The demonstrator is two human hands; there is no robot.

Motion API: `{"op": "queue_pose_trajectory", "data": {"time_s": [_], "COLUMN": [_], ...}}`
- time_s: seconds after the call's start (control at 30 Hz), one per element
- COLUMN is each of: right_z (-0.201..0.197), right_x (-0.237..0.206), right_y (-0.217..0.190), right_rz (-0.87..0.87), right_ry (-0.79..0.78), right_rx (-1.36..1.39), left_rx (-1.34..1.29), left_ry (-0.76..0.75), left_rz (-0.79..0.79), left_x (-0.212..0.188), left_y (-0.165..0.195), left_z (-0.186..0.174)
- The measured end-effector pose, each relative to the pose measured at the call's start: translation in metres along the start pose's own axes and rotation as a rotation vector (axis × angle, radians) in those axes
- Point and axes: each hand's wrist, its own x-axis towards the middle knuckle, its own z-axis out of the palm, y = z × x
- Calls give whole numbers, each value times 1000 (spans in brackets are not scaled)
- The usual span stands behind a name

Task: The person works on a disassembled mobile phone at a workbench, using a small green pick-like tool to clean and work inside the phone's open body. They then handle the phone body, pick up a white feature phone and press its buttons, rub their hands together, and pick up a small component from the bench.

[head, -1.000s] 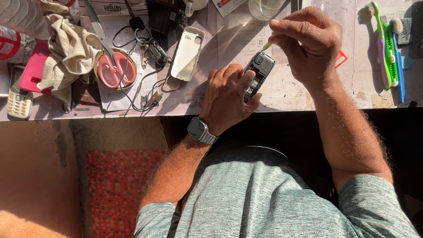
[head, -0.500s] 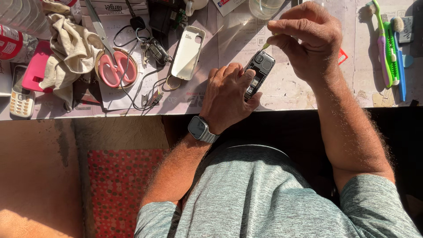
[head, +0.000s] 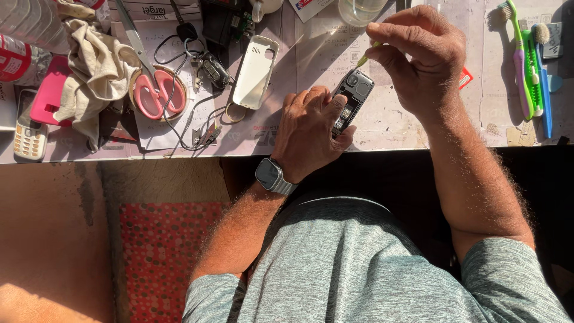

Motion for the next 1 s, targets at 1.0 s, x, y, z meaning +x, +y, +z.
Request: {"op": "queue_pose_trajectory", "data": {"time_s": [1.0], "right_z": [4], "right_x": [-2], "right_y": [-4], "right_rz": [-84], "right_ry": [-54], "right_rx": [24], "left_rx": [-19], "left_ry": [-9], "left_rz": [-5], "left_x": [4], "left_y": [1], "left_z": [0]}}
